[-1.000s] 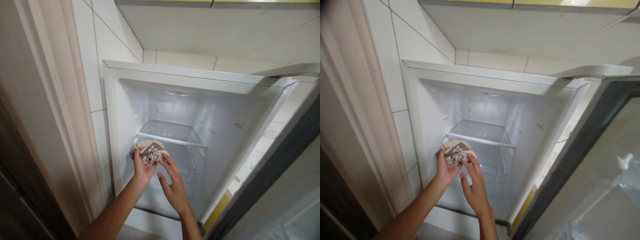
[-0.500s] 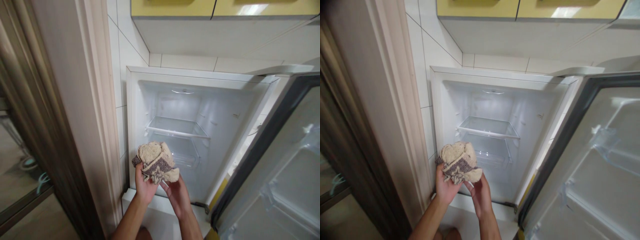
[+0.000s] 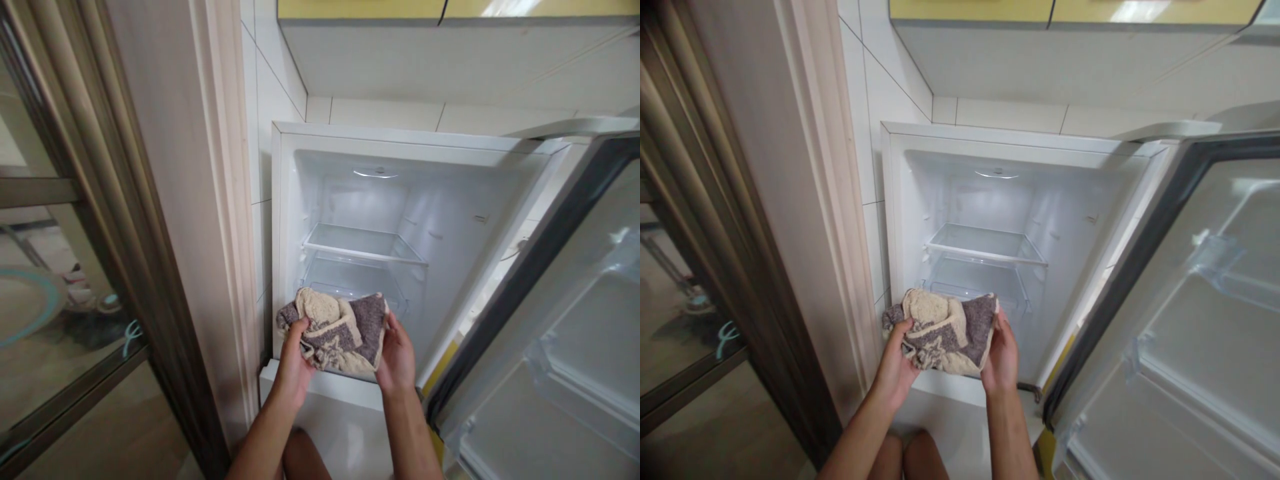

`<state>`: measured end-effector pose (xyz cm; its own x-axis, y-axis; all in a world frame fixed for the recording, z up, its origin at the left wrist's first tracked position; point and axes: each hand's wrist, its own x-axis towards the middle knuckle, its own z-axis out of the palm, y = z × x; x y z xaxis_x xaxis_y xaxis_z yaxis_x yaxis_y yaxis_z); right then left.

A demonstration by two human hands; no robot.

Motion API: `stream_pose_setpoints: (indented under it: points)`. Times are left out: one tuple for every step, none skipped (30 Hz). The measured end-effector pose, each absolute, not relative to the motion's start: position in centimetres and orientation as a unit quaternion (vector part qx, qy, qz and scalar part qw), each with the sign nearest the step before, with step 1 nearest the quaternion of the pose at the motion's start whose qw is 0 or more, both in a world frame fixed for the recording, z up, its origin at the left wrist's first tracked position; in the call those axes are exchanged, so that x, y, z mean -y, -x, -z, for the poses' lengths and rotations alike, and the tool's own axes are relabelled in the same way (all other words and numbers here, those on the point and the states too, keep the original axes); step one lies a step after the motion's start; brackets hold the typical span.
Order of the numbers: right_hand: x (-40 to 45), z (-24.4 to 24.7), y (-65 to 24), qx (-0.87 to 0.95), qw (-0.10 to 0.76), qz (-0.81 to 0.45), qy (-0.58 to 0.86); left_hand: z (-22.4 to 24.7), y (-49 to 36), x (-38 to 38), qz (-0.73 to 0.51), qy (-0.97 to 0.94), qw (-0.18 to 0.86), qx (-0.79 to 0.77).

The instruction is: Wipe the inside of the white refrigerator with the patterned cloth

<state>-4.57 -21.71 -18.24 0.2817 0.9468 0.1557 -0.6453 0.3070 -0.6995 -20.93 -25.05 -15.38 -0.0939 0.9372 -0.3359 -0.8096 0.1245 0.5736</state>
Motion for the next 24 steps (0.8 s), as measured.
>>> stream_pose_setpoints:
  points:
    - [21.7,17.6,4.2,0.301,0.772,-0.492,0.266,15.3,20.9,25.0,-0.656,-0.096,0.663,-0.347]
    - [21.7,17.0,4.1,0.323,0.783,-0.458,0.269,15.3,20.8,24.9,-0.657,-0.100,0.660,-0.351]
    - [21.9,16.4,4.1,0.353,0.788,-0.424,0.274,15.4,20.6,24.7,-0.659,-0.106,0.657,-0.351]
    - [22.1,15.9,4.4,0.391,0.784,-0.389,0.284,15.5,20.4,24.5,-0.662,-0.111,0.655,-0.348]
    - [22.4,15.6,4.7,0.435,0.774,-0.353,0.295,15.6,20.1,24.3,-0.664,-0.115,0.654,-0.344]
    - [22.8,15.3,5.1,0.485,0.755,-0.320,0.305,15.8,19.8,24.1,-0.666,-0.117,0.653,-0.340]
    - [23.1,15.2,5.6,0.537,0.730,-0.289,0.308,16.0,19.5,23.9,-0.669,-0.119,0.651,-0.338]
    - [23.3,15.1,6.1,0.591,0.701,-0.259,0.303,16.2,19.1,23.8,-0.675,-0.119,0.646,-0.336]
    - [23.5,15.2,6.6,0.642,0.670,-0.233,0.291,16.4,18.8,23.7,-0.682,-0.119,0.641,-0.332]
    - [23.6,15.3,7.0,0.686,0.639,-0.212,0.277,16.6,18.5,23.7,-0.692,-0.118,0.634,-0.324]
    - [23.7,15.3,7.4,0.722,0.609,-0.197,0.264,16.8,18.3,23.7,-0.700,-0.116,0.631,-0.313]
    - [23.8,15.4,7.7,0.748,0.583,-0.193,0.252,17.0,18.1,23.7,-0.707,-0.111,0.631,-0.299]
    - [23.9,15.4,7.9,0.761,0.565,-0.207,0.242,17.1,18.1,23.7,-0.708,-0.103,0.637,-0.285]
    - [24.0,15.3,8.0,0.762,0.553,-0.242,0.234,17.3,18.1,23.8,-0.705,-0.093,0.648,-0.273]
    - [24.2,15.2,8.0,0.751,0.549,-0.288,0.228,17.4,18.2,23.8,-0.696,-0.080,0.662,-0.266]
    - [24.3,15.1,7.9,0.730,0.553,-0.334,0.222,17.5,18.3,23.8,-0.686,-0.064,0.675,-0.263]
    - [24.4,14.9,7.7,0.702,0.569,-0.367,0.220,17.6,18.4,23.8,-0.678,-0.047,0.686,-0.260]
    - [24.5,14.8,7.3,0.673,0.596,-0.378,0.223,17.7,18.6,23.8,-0.674,-0.031,0.692,-0.257]
    - [24.4,14.7,6.8,0.647,0.628,-0.364,0.234,17.8,18.7,23.8,-0.676,-0.014,0.691,-0.255]
    - [24.1,14.7,6.2,0.627,0.658,-0.331,0.252,17.9,18.7,23.7,-0.683,0.000,0.686,-0.252]
    - [23.8,14.7,5.7,0.615,0.677,-0.293,0.278,18.0,18.7,23.7,-0.693,0.008,0.677,-0.249]
    - [23.5,14.8,5.2,0.611,0.680,-0.262,0.310,18.2,18.6,23.7,-0.702,0.008,0.669,-0.245]
    - [23.1,15.0,4.7,0.618,0.664,-0.246,0.342,18.4,18.4,23.6,-0.709,0.001,0.663,-0.243]
    - [22.8,15.1,4.5,0.635,0.634,-0.245,0.367,18.6,18.2,23.6,-0.714,-0.015,0.657,-0.241]
